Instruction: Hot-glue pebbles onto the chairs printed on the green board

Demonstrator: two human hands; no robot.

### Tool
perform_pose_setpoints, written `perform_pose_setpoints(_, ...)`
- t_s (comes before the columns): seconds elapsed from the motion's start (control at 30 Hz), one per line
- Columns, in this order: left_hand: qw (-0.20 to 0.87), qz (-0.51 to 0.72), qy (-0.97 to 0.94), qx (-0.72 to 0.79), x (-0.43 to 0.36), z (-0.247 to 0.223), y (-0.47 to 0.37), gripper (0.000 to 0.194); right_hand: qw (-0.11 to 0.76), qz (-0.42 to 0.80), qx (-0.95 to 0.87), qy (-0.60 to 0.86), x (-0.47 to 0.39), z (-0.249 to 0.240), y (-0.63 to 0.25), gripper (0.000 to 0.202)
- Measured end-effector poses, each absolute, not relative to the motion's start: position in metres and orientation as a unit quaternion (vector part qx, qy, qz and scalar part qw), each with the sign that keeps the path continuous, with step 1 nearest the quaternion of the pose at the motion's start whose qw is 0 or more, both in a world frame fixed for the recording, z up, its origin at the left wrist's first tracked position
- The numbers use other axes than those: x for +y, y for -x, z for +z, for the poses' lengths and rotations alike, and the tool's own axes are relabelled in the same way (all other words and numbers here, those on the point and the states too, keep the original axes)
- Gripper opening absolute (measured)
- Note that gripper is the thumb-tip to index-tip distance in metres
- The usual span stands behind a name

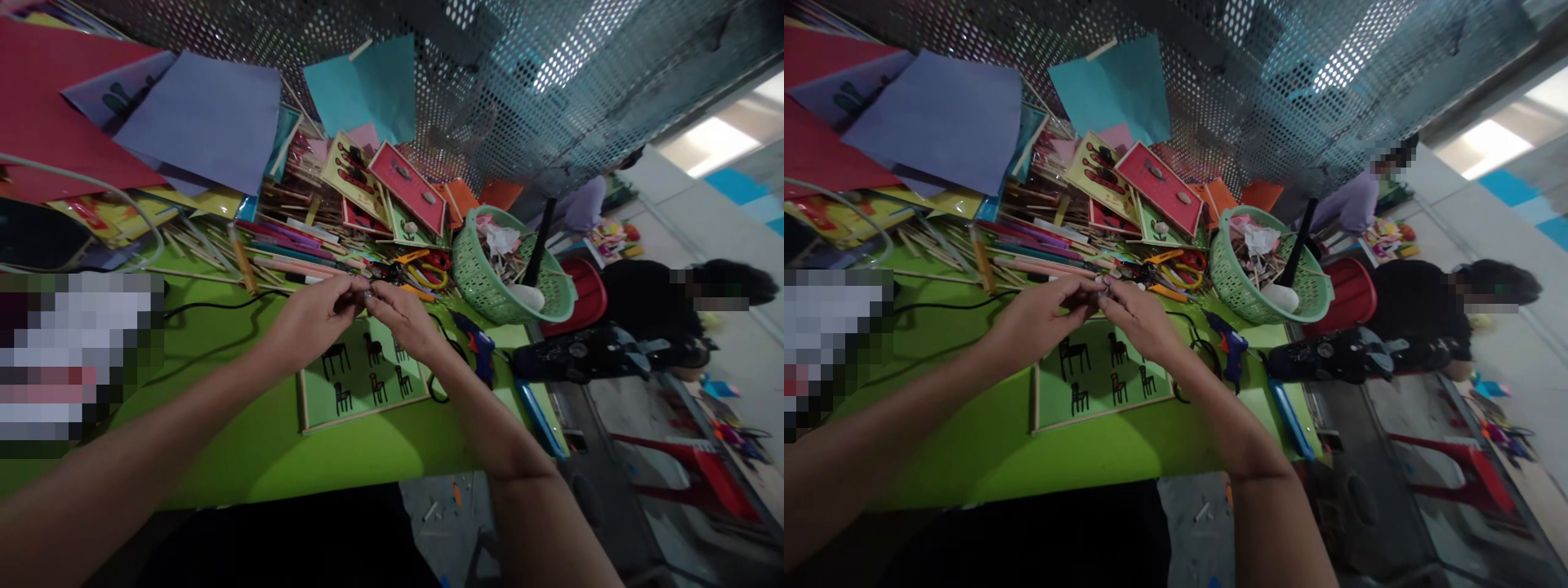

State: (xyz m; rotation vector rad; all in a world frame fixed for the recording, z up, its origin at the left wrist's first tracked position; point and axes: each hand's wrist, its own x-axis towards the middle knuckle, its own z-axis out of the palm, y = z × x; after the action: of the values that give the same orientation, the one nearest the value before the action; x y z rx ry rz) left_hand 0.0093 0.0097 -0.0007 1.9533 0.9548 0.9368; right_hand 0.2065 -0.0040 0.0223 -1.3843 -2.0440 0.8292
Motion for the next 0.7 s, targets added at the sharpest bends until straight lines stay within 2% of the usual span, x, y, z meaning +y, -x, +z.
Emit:
perform_pose_setpoints(0.2,0.367,0.386,-0.762,0.367,0.0097,-0.0027,-0.0111,0.027,0.245,0.286,-0.766,0.521,-0.0059,0.0234,-0.2027,0.028)
perform_pose_setpoints(0.43,0.373,0.408,-0.751,0.361,0.0096,-0.0065,-0.0146,0.023,0.268,0.338,-0.749,0.503,-0.0069,0.0240,-0.2050,0.027)
perform_pose_setpoints(0.6,0.338,0.386,-0.764,0.392,0.0057,-0.0038,-0.0143,0.022,0.262,0.342,-0.745,0.509,-0.0068,0.0237,-0.2044,0.032)
perform_pose_setpoints(0.7,0.327,0.378,-0.771,0.394,0.0032,-0.0010,-0.0134,0.024,0.259,0.333,-0.746,0.515,-0.0061,0.0228,-0.2023,0.028)
